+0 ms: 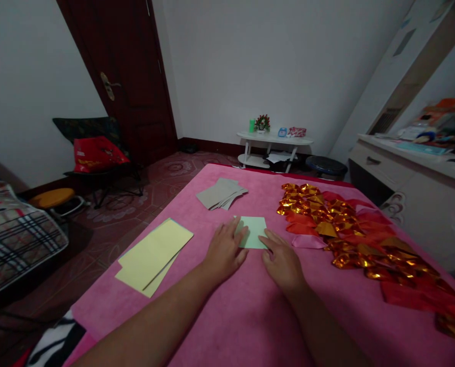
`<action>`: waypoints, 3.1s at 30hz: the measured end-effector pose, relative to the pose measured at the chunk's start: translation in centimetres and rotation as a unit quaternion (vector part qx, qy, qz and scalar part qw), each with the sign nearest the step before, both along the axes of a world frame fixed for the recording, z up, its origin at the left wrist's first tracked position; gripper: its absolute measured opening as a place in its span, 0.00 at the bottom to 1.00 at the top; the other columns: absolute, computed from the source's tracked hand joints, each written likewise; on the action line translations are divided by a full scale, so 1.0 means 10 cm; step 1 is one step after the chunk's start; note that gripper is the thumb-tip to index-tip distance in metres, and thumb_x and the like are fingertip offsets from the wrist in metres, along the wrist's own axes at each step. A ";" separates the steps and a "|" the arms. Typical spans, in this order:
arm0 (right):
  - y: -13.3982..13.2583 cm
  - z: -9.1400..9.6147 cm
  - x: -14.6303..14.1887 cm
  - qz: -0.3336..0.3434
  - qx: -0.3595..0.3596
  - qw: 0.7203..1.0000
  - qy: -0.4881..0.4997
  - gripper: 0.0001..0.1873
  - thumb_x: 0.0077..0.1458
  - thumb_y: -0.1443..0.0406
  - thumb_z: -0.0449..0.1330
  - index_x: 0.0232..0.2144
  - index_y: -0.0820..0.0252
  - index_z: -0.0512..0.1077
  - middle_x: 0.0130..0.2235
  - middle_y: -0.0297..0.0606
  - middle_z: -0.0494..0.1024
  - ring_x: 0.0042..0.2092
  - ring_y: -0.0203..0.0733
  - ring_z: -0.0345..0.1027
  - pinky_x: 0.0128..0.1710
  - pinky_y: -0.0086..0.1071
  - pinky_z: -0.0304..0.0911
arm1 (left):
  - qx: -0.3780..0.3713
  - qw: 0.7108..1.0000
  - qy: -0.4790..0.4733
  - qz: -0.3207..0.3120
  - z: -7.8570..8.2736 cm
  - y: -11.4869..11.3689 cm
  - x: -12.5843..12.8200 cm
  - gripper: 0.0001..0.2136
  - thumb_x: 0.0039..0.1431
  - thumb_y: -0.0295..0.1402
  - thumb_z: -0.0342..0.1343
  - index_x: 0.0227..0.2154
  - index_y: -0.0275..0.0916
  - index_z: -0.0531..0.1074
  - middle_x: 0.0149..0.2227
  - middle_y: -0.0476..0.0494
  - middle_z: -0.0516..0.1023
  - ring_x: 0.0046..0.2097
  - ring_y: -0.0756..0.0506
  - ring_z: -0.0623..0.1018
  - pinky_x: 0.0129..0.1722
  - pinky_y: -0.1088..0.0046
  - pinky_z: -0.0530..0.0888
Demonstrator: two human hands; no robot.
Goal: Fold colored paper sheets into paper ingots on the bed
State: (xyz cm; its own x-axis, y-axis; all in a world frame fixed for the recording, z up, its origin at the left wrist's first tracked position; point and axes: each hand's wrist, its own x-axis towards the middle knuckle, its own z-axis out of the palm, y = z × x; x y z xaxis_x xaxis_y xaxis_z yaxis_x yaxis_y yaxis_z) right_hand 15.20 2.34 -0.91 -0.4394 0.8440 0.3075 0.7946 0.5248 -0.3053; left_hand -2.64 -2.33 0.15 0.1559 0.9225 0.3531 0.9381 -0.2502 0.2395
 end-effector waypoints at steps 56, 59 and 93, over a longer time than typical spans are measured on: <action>0.00 0.01 0.04 0.000 0.047 0.918 0.393 0.10 0.56 0.66 0.57 0.38 0.57 0.78 0.41 0.40 0.80 0.43 0.44 0.74 0.47 0.40 0.68 | 0.057 0.899 -0.429 0.069 0.04 0.14 -0.26 0.22 0.61 0.45 0.46 0.17 0.36 0.67 0.19 0.49 0.66 0.24 0.51 0.66 0.27 0.75 0.61; -0.02 0.03 0.00 0.038 0.085 0.919 0.384 0.11 0.56 0.69 0.57 0.40 0.56 0.77 0.46 0.40 0.78 0.46 0.43 0.73 0.51 0.40 0.67 | -0.028 0.836 -0.548 0.010 0.02 0.14 -0.18 0.24 0.60 0.50 0.45 0.24 0.33 0.73 0.22 0.46 0.71 0.25 0.51 0.68 0.26 0.75 0.63; -0.07 0.09 -0.06 0.132 -0.028 0.902 0.410 0.06 0.48 0.72 0.61 0.27 0.55 0.76 0.39 0.39 0.71 0.41 0.41 0.69 0.37 0.33 0.69 | -0.103 0.635 -0.765 0.025 -0.04 0.19 -0.16 0.17 0.45 0.44 0.64 0.27 0.30 0.75 0.24 0.43 0.77 0.22 0.51 0.71 0.24 0.76 0.65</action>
State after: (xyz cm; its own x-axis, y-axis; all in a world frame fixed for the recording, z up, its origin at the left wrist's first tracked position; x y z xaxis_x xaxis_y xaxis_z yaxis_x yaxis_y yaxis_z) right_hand 14.58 1.66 -0.05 -0.2722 0.7678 0.5800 0.1397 0.6279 -0.7657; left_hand -4.25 -0.43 -0.23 -0.2560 0.9639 -0.0727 -0.4261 -0.0450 0.9036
